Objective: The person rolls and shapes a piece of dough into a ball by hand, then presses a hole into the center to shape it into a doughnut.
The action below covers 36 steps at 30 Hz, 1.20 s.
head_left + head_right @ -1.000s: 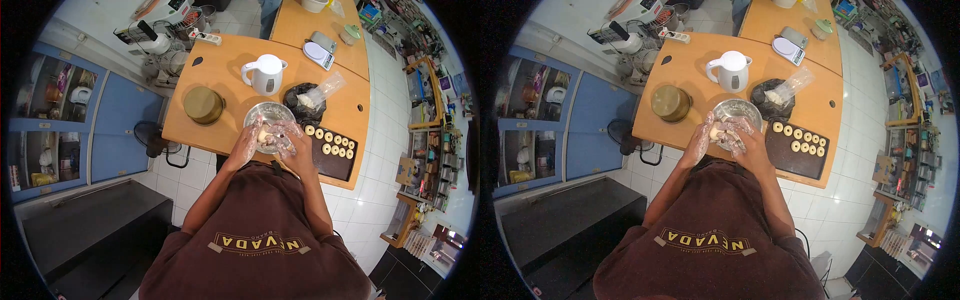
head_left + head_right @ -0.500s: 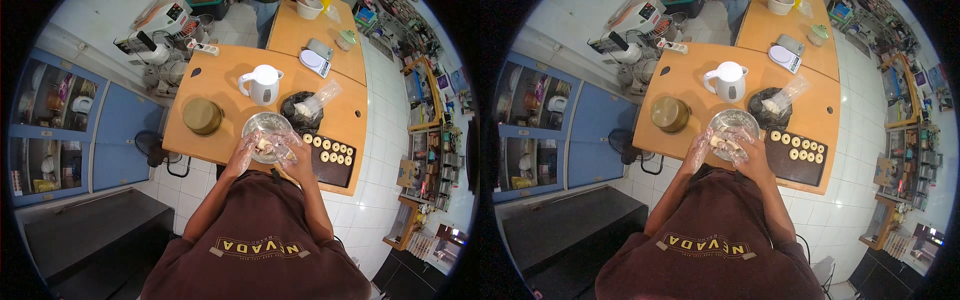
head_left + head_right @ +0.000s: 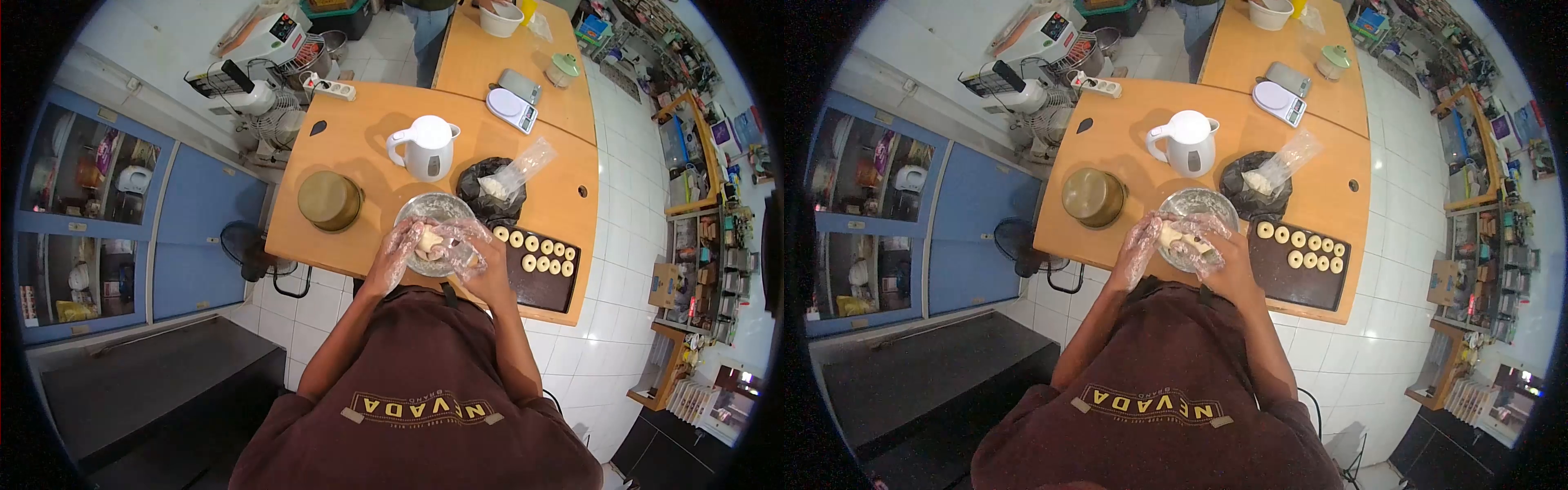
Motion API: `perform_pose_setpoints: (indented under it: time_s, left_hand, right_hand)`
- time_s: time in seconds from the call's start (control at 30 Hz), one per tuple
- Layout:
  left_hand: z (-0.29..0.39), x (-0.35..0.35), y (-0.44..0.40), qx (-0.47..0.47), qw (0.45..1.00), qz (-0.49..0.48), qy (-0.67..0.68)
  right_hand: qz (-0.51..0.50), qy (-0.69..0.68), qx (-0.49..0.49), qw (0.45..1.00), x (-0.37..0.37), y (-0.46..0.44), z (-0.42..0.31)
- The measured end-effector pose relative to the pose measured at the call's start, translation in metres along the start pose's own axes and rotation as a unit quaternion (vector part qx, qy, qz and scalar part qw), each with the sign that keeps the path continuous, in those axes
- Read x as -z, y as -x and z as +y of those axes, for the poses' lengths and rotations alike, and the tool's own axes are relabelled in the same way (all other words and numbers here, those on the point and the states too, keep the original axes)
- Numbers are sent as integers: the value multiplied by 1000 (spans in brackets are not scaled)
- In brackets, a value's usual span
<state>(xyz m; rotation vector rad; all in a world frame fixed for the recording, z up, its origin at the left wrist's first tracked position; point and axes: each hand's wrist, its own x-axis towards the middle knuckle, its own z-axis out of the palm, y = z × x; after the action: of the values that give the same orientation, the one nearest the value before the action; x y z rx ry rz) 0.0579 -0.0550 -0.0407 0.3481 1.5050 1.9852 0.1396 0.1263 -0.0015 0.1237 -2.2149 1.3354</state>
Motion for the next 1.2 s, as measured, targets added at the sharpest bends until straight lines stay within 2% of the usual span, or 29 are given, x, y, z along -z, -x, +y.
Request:
perform_pose_setpoints:
  time_s: [0.1,0.2,0.3,0.4,0.5,0.6,0.7,0.9,1.0,1.1,1.2]
  left_hand:
    - [-2,3,-1,1,999,19,-44]
    - [-5,6,-6,1,1000,-10,-18]
    - [-1,0,-15,-53,998,-30,-25]
    - [3,-19,-21,-15,989,0,148]
    - [34,-34,-25,36,932,-41,358]
    - [39,-35,-30,35,929,-24,369]
    - [44,-35,-29,61,925,-40,373]
    - [46,-34,-25,57,935,-103,334]
    - [41,-35,-24,31,957,-92,274]
    - [38,-32,-28,-40,974,-68,212]
    - [39,-26,-29,-19,960,-74,270]
  right_hand:
    - [-15,-30,-81,996,-5,0,2]
    - [14,-41,-90,995,-10,-4,-6]
    - [52,-55,-95,993,-19,1,-3]
    - [77,-37,-51,995,-28,1,-5]
    - [30,-13,-41,999,-27,4,-8]
    - [22,46,9,999,-24,-3,-10]
    - [13,55,17,998,-16,-6,-9]
    - [11,29,10,999,-14,-2,-1]
    - [59,11,-12,998,-22,1,-1]
    - [56,26,-30,998,-29,0,-12]
    - [44,-17,-33,998,-37,1,-15]
